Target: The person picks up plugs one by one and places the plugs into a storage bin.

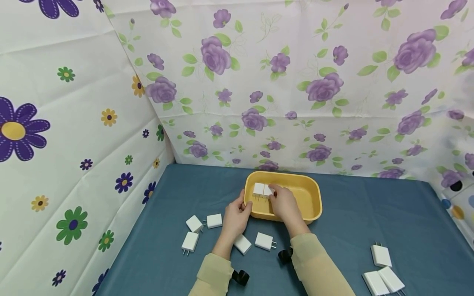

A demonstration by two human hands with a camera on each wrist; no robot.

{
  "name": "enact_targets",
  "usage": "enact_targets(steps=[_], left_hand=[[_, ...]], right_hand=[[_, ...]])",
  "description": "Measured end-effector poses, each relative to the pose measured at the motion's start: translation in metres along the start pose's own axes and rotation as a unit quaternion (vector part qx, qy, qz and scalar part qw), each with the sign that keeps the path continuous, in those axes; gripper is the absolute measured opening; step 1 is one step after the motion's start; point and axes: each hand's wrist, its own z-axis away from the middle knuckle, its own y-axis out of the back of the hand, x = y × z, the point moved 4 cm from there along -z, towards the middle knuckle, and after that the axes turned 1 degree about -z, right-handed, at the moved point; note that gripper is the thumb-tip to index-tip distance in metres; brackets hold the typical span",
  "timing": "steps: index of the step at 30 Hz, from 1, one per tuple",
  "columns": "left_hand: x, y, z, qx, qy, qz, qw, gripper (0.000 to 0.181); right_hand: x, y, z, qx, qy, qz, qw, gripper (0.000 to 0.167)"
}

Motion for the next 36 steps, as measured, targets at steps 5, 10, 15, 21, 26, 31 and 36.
enact_targets(steps=[5,10,15,21,26,31,36], left_hand=[[0.0,0.0004,0.0003,0.001,0.003,-0.001,1.0,0.056],[-0.0005,0.0011,0.0,0.002,0.004,-0.001,1.0,0.056],[-0.0012,0.0008,-0.0003,0.002,0.005,-0.001,1.0,0.057],[-0.0012,0.0,-0.0008,0.002,0.001,0.004,1.0,0.056],[0.0005,-0.0001,-0.001,0.004,-0.003,0.0,1.0,0.056],[-0.0006,-0.0003,-0.0013,0.004,-0.006,0.001,1.0,0.056],[-0.0012,-0.0004,-0.0013,0.002,-0.003,-0.002,1.0,0.057]], right_hand=[[0.0004,0.0,0.0001,-0.002,-0.004,0.002,1.0,0.044],[0.0,-0.0004,-0.0008,0.0,-0.009,0.001,1.0,0.044],[-0.0005,-0.0003,-0.0004,0.001,-0.005,0.003,1.0,0.044],[0.0007,0.0001,0.0002,-0.001,-0.008,0.003,1.0,0.045],[0.0001,0.002,0.0022,0.0,-0.013,-0.002,0.9999,0.052],[-0.0001,0.0022,0.0026,0.006,-0.009,-0.004,0.9999,0.058],[-0.0001,0.0019,0.0029,0.009,-0.012,-0.005,0.9999,0.058]])
